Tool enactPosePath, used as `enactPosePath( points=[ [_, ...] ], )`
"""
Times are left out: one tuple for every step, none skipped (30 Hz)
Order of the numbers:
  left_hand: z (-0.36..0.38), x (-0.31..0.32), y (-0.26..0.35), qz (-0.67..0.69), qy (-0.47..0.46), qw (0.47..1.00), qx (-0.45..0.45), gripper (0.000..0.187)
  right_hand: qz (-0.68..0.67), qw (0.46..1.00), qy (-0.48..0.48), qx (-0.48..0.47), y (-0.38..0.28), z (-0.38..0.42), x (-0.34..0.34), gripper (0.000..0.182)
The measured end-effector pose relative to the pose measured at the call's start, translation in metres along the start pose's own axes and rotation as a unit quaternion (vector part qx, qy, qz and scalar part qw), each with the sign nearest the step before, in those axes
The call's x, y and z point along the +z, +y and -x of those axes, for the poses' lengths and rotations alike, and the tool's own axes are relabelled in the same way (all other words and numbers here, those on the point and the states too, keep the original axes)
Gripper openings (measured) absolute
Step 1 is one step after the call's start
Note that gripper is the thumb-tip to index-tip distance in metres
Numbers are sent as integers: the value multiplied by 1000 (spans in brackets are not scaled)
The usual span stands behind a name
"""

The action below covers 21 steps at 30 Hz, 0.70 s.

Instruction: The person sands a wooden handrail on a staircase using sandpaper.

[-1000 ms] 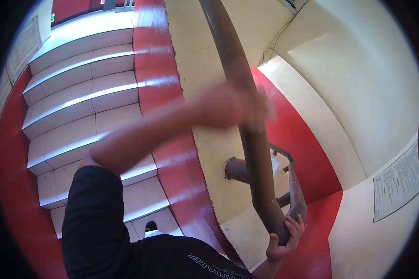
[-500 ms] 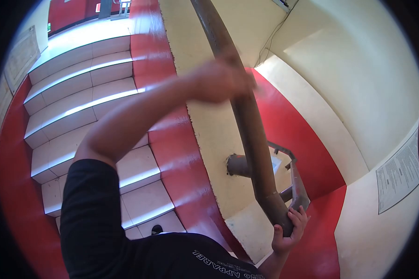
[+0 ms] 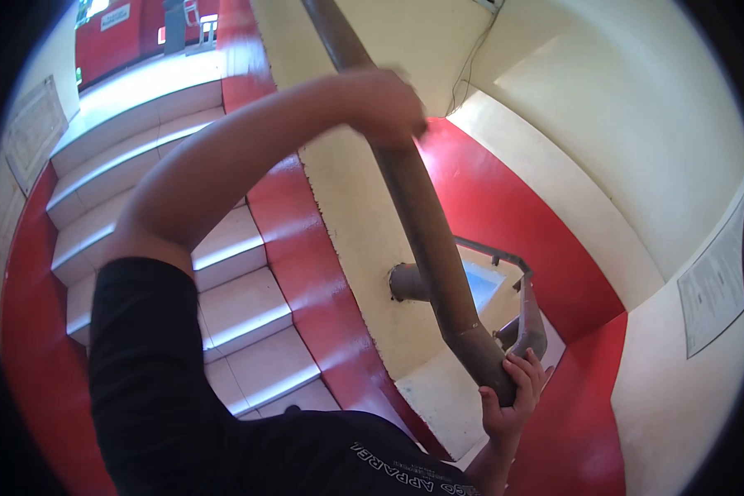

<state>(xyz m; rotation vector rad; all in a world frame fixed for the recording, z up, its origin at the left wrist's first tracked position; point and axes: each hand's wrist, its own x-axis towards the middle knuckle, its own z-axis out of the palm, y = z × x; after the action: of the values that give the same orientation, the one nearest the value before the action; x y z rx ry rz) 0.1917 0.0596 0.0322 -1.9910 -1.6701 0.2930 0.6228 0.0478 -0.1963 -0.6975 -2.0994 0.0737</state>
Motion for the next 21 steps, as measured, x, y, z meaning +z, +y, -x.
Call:
enactPosePath(
  points=[
    [-2, 0, 3, 18, -17, 999, -23, 28, -1, 1000, 1, 3, -2, 3, 0, 47],
    [0, 3, 5, 40, -38, 997, -47, 28, -2, 1000, -3, 8, -3, 2, -2, 47],
    [0, -1, 0, 53, -53, 994, -77, 29, -4, 1000, 1, 5, -1, -1, -1, 47],
    [-2, -12, -11, 54, -61, 990, -112, 30, 3, 1000, 0, -2, 2, -2, 0, 47],
    [-4, -17, -12, 40, -15, 997, -63, 31, 7, 1000, 5, -10, 4, -3, 0, 46],
    [-2, -9, -1, 32, 19, 999, -7, 32, 8, 1000, 3, -9, 4, -2, -1, 46],
    [2, -6, 3, 27, 43, 997, 56, 34, -5, 1000, 10, -10, 4, -3, -2, 45],
    [-1, -11, -12, 43, -10, 998, -47, 36, -13, 1000, 9, -9, 4, -4, -2, 44],
    [-8, -15, -34, 58, -64, 985, -148, 38, -15, 1000, 3, -7, 2, -4, -3, 44],
    [-15, -20, -48, 62, -108, 960, -249, 41, -16, 1000, 3, -9, 0, -7, -4, 43],
    [-10, -13, -39, -37, -68, 990, -116, 39, -7, 1000, 1, -9, -1, -7, -4, 42],
    [-8, -21, -18, 68, -79, 993, -63, 39, -8, 1000, 5, -10, 0, -11, -4, 42],
    [-9, -16, -10, 89, -31, 994, -57, 40, -10, 1000, 6, -7, -1, -11, -6, 42],
    [-8, -9, -8, 113, 12, 992, -52, 42, -15, 1000, 4, -3, -2, -6, -6, 42],
    [-13, -15, -17, 86, -43, 988, -124, 43, -36, 999, 11, 10, -2, -4, -4, 40],
    [-17, -19, -29, 59, -96, 973, -202, 45, -37, 999, 3, 5, -2, 2, -3, 41],
    [-23, -26, -37, 29, -137, 949, -281, 46, -34, 999, 0, -7, 0, 2, -3, 42],
    [-21, -26, -21, 62, -56, 984, -155, 45, -25, 999, 6, -20, 3, -2, -3, 43],
    [-8, -18, 9, 94, 28, 995, -20, 44, -40, 999, 1, -11, 3, -2, -5, 42],
    [-3, -13, 24, 131, 105, 979, 114, 43, -45, 999, 10, -3, 4, -4, -4, 41],
    [-14, -21, 21, 73, 29, 997, 19, 37, -51, 999, 15, 4, 5, -5, -3, 39]
  ],
)
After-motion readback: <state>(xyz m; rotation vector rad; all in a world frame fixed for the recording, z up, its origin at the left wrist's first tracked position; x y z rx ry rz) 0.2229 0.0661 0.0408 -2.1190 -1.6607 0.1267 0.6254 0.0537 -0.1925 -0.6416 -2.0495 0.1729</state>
